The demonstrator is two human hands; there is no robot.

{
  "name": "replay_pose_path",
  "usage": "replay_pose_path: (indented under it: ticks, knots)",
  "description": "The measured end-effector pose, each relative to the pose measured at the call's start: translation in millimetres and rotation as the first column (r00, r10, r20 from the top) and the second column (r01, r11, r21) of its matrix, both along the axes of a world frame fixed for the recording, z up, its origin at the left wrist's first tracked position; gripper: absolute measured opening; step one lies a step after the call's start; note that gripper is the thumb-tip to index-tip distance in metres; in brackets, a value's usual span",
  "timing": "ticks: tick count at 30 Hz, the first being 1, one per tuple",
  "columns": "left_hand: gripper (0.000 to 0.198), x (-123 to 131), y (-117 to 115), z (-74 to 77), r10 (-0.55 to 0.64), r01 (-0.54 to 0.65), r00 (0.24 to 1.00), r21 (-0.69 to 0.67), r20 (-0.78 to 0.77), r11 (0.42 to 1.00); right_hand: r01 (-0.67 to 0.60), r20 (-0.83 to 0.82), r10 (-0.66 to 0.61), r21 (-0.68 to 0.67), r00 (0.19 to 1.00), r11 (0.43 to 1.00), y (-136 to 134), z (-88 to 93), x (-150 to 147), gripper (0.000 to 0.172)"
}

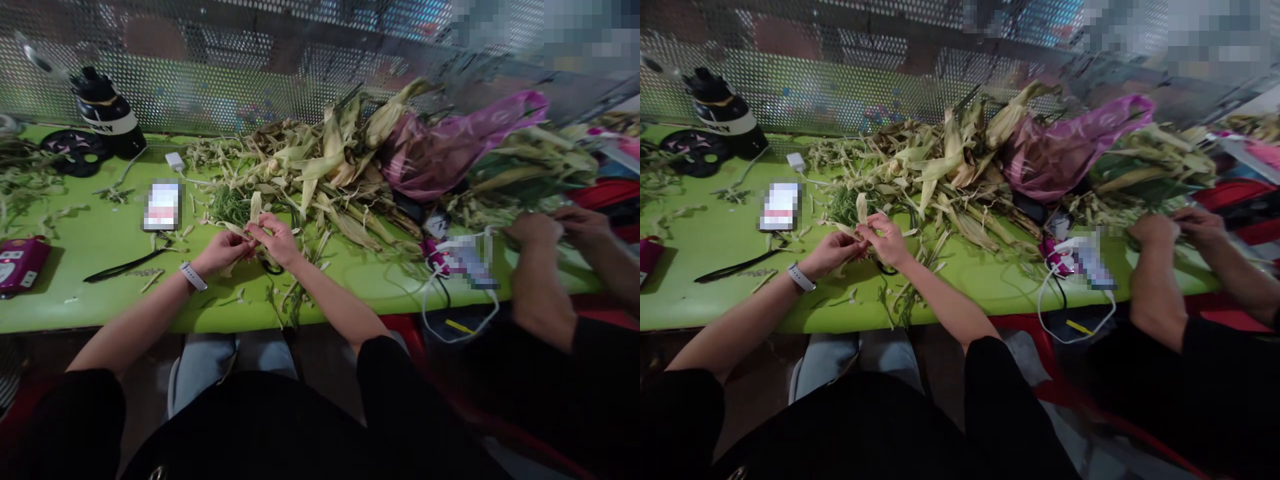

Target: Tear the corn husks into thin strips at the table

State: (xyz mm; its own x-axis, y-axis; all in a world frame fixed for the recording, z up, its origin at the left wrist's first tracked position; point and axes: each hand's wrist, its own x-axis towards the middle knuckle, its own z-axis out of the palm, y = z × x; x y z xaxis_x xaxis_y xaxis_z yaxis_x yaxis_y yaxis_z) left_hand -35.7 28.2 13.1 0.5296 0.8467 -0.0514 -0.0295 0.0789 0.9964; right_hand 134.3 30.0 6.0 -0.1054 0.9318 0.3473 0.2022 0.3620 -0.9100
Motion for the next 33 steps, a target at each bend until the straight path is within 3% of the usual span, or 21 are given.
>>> replay_pose_path:
  ticks: [4, 7, 9, 11, 14, 17, 19, 22, 25, 29, 33]
  knots:
    - [0.035, 2.0, -1.1, -1.6, 0.100, -0.072, 0.981, -0.171, 0.163, 0.983, 0.087, -0.154, -0.104, -0.118, 0.983, 0.989, 17.9, -5.8, 9.9, 0.039]
    - [0.035, 2.4, 0.5, -6.2, 0.155, -0.112, 0.969, -0.217, 0.193, 0.970, 0.220, -0.217, -0.240, -0.110, 0.946, 0.969, 27.6, -10.4, 20.4, 0.036]
    - [0.034, 1.6, 2.4, -8.3, 0.198, -0.155, 0.962, -0.222, 0.186, 0.963, 0.326, -0.183, -0.321, 0.002, 0.929, 0.945, 25.6, -8.6, 25.6, 0.033]
    - [0.034, 0.1, 4.7, -8.4, 0.252, -0.203, 0.949, -0.248, 0.188, 0.947, 0.356, -0.071, -0.349, 0.220, 0.934, 0.908, 17.4, -3.2, 27.8, 0.028]
    - [0.032, -2.2, 7.8, -6.0, 0.335, -0.267, 0.917, -0.293, 0.215, 0.918, 0.103, 0.239, -0.245, 0.487, 0.940, 0.867, 2.4, 4.6, 24.9, 0.029]
    - [0.028, -2.3, 9.9, -3.9, 0.411, -0.327, 0.870, -0.306, 0.273, 0.894, -0.199, 0.505, -0.123, 0.536, 0.854, 0.821, -4.8, 5.8, 17.8, 0.042]
    - [0.027, -0.8, 9.9, -3.1, 0.429, -0.338, 0.852, -0.311, 0.300, 0.888, -0.301, 0.601, -0.096, 0.525, 0.794, 0.796, -4.9, 4.0, 14.1, 0.044]
    - [0.025, 2.4, 7.6, -1.1, 0.412, -0.310, 0.850, -0.321, 0.328, 0.895, -0.354, 0.661, -0.086, 0.502, 0.745, 0.789, -3.8, 1.7, 12.4, 0.031]
    - [0.026, 3.8, 4.9, 1.4, 0.378, -0.272, 0.859, -0.316, 0.347, 0.909, -0.346, 0.659, -0.082, 0.493, 0.748, 0.798, -5.3, 2.4, 13.3, 0.019]
    - [0.026, 2.5, 3.9, 2.2, 0.378, -0.272, 0.864, -0.324, 0.331, 0.906, -0.353, 0.677, -0.060, 0.455, 0.734, 0.818, -8.0, 5.3, 12.1, 0.029]
    - [0.021, 2.0, 3.7, -0.5, 0.371, -0.277, 0.870, -0.300, 0.325, 0.913, -0.397, 0.682, -0.062, 0.494, 0.729, 0.774, -8.1, 2.2, 6.8, 0.024]
